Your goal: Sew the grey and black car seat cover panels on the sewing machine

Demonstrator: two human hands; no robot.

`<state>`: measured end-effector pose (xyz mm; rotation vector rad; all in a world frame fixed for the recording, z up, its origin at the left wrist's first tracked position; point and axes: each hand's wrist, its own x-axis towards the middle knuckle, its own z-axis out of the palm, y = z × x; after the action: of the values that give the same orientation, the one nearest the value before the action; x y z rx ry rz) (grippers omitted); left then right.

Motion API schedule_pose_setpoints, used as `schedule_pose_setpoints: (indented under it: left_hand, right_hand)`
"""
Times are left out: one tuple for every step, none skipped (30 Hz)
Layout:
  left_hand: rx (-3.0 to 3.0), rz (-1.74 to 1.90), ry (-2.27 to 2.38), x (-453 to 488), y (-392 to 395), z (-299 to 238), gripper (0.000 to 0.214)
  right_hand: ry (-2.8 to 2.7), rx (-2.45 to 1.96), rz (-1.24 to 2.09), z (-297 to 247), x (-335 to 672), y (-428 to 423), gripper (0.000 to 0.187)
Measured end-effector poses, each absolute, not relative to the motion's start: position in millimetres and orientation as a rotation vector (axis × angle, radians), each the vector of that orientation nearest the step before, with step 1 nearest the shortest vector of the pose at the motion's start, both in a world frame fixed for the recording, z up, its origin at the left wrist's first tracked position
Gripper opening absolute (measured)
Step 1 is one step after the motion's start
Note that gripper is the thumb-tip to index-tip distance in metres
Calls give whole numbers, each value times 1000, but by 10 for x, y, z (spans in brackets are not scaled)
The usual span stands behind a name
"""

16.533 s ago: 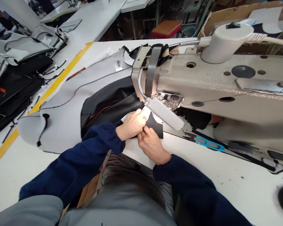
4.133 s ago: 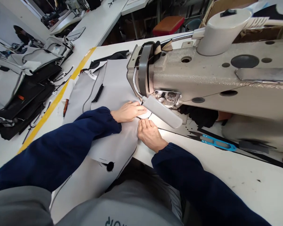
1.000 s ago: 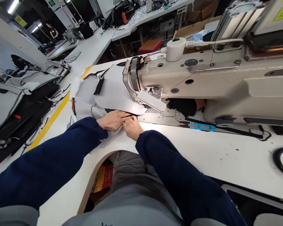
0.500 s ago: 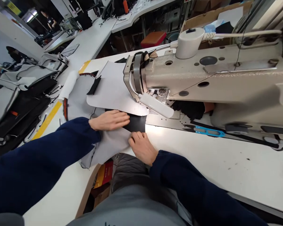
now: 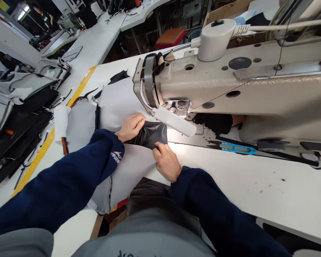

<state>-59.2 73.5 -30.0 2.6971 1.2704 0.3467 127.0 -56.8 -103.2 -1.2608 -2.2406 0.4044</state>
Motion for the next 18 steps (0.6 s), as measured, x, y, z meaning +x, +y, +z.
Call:
schedule_pose_setpoints:
  left_hand:
    - [2762, 307, 1205, -582, 711, -268, 26]
    - [2826, 238, 1159, -564, 696, -231, 25]
    - [2880, 145, 1141, -538, 692, -194, 25]
    - [2918, 46, 1153, -505, 696, -159, 26]
    - [2939, -42, 1190, -466, 704, -129, 28]
    - [2947, -114, 1233, -424, 711, -104, 31]
    - [2952, -170, 1259, -382, 713, -84, 33]
    - [2969, -217, 1249, -340, 706, -67, 34]
    - [3001, -257, 1202, -301, 690, -55, 32]
    - [3043, -298, 1124, -265, 665, -47, 28]
    - [3085, -338, 1035, -232, 637, -42, 26]
    - [3120, -374, 962, -203, 612, -40, 26]
    - [3143, -404, 916, -176, 596, -40, 29]
    - [3151, -429, 892, -151, 595, -39, 32]
    - [3148, -452, 882, -129, 613, -34, 34]
    - [3132, -482, 865, -110, 649, -25, 35]
    - [3105, -524, 837, -95, 701, -9, 35]
    - [3070, -574, 799, -83, 762, 13, 35]
  right_hand:
    - [-2171, -1347, 498, -987, 1292, -539, 53]
    - [-2116, -1433, 593, -940, 1308, -492, 62]
    - [-2081, -1503, 683, -893, 1322, -431, 69]
    - [-2068, -1548, 765, -850, 1335, -360, 74]
    - [-2075, -1569, 831, -813, 1349, -286, 77]
    - [-2099, -1565, 878, -781, 1365, -213, 77]
    - [-2143, -1542, 910, -753, 1382, -146, 76]
    - [-2198, -1512, 926, -727, 1397, -88, 74]
    - [-2271, -1486, 931, -701, 1407, -38, 72]
    - [-2359, -1470, 920, -672, 1411, 4, 69]
    - [-2456, -1461, 895, -641, 1407, 41, 67]
    - [-2551, -1458, 860, -607, 1394, 73, 65]
    - [-2637, -1458, 820, -573, 1373, 101, 63]
    - [-2706, -1461, 776, -539, 1347, 126, 59]
    - [-2762, -1459, 740, -508, 1319, 146, 56]
    - [-2804, -1449, 710, -481, 1293, 158, 52]
    - [-2837, -1436, 679, -458, 1272, 161, 49]
    - [-2866, -1427, 640, -438, 1259, 153, 47]
